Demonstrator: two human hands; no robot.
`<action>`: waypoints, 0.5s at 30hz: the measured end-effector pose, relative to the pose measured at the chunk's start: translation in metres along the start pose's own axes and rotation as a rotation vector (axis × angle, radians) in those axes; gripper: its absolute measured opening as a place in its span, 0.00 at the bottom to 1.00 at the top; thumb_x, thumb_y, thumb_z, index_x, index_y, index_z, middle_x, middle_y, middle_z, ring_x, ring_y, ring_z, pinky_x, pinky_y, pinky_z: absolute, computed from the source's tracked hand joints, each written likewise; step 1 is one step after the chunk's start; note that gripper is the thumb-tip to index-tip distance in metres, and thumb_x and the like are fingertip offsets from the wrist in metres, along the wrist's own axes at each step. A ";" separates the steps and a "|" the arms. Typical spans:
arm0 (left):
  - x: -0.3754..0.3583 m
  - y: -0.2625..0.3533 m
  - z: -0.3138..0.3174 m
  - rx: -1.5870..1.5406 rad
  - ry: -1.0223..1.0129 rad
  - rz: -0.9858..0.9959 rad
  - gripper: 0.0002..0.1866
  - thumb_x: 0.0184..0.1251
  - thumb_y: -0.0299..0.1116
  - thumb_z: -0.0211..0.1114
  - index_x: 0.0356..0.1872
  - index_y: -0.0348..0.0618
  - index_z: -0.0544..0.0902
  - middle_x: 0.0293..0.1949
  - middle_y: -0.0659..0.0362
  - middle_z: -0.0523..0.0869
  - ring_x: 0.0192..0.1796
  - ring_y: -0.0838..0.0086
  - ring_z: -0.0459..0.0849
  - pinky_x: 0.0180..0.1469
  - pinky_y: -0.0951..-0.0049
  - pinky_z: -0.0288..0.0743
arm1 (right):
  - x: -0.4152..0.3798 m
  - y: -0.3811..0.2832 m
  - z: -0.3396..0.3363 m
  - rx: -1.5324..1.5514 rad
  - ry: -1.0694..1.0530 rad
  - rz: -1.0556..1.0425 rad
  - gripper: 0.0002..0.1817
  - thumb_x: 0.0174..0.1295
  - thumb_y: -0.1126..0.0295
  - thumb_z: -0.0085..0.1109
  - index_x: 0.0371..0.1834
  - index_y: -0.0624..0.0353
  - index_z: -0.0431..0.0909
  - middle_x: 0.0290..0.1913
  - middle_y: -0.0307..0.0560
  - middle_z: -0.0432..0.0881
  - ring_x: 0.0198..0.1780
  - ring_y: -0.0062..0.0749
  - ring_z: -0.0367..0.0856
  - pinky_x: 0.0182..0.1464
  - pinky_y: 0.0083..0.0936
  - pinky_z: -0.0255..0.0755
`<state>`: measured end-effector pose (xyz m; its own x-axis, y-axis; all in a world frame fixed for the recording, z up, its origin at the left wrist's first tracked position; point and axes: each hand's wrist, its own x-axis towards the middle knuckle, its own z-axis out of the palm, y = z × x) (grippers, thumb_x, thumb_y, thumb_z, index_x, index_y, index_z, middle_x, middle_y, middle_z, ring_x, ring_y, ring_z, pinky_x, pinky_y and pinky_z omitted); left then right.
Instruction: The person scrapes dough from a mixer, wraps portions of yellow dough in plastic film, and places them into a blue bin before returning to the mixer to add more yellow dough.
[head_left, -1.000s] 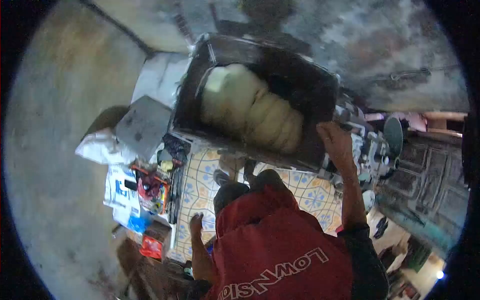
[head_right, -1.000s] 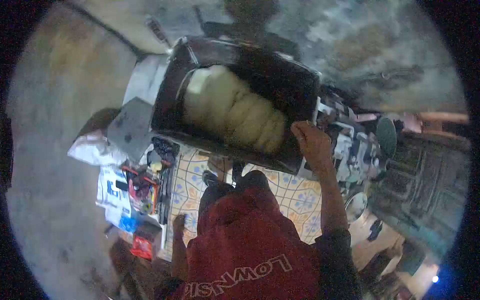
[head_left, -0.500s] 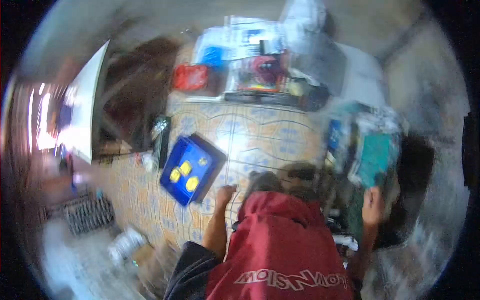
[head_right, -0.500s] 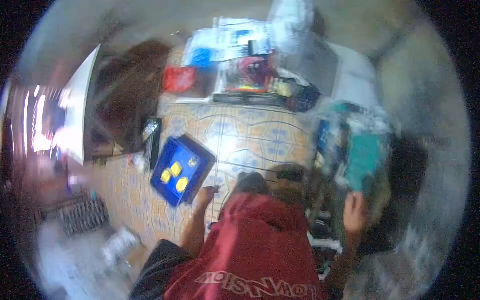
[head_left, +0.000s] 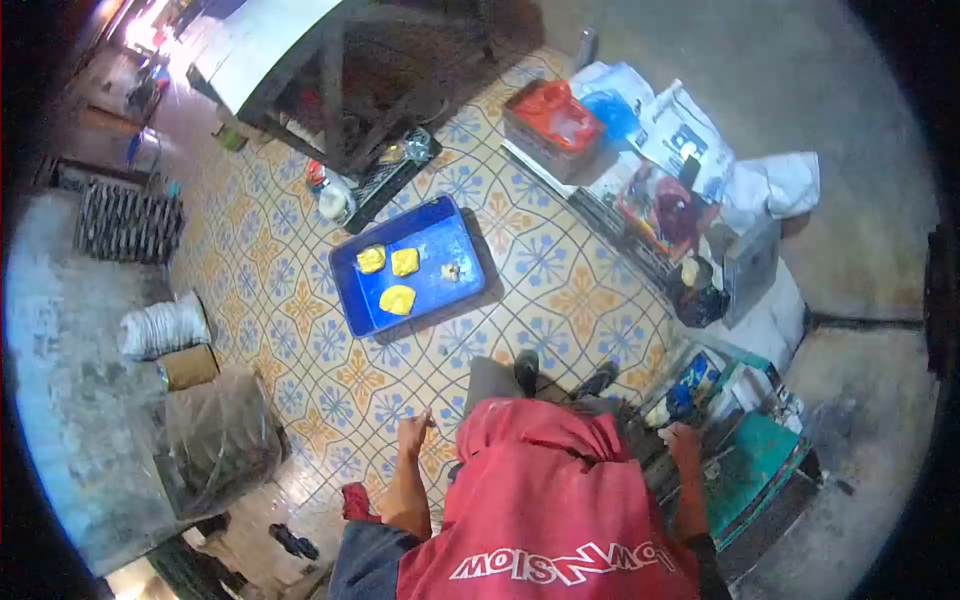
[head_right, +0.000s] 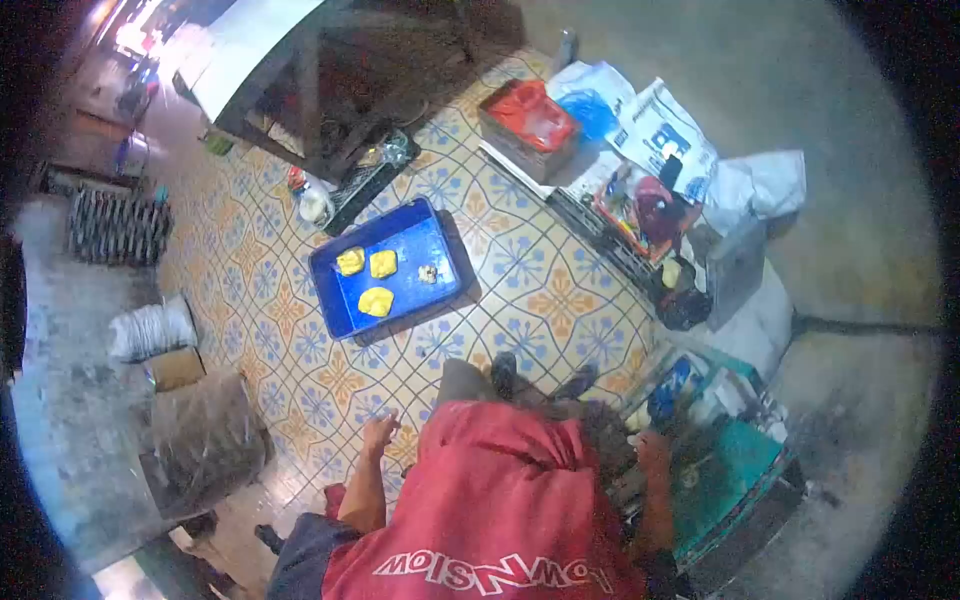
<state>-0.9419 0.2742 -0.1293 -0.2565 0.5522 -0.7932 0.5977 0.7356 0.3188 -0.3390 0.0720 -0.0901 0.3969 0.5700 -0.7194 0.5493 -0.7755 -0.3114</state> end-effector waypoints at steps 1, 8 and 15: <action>-0.001 0.000 -0.004 -0.054 0.008 -0.095 0.20 0.62 0.50 0.62 0.35 0.42 0.89 0.30 0.58 0.82 0.29 0.72 0.79 0.26 0.68 0.74 | 0.014 0.005 0.004 -0.040 -0.020 0.050 0.11 0.60 0.67 0.56 0.39 0.62 0.78 0.31 0.57 0.82 0.36 0.52 0.82 0.38 0.41 0.73; 0.013 -0.065 0.035 -0.171 0.023 -0.123 0.19 0.62 0.49 0.65 0.31 0.41 0.85 0.21 0.62 0.77 0.23 0.75 0.73 0.23 0.71 0.68 | 0.079 -0.067 -0.038 -0.346 0.084 -0.220 0.12 0.64 0.62 0.53 0.42 0.58 0.79 0.37 0.58 0.80 0.40 0.56 0.80 0.38 0.48 0.72; -0.015 -0.031 0.024 -0.527 0.029 -0.223 0.18 0.60 0.48 0.67 0.36 0.41 0.84 0.27 0.63 0.82 0.30 0.73 0.80 0.25 0.71 0.74 | 0.224 -0.084 -0.034 -0.617 0.138 -0.510 0.17 0.61 0.55 0.55 0.40 0.58 0.79 0.37 0.58 0.80 0.41 0.56 0.80 0.40 0.48 0.73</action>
<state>-0.9378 0.2340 -0.1399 -0.3578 0.3664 -0.8589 0.0693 0.9277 0.3669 -0.2715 0.2741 -0.2036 0.0530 0.8724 -0.4859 0.9777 -0.1444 -0.1526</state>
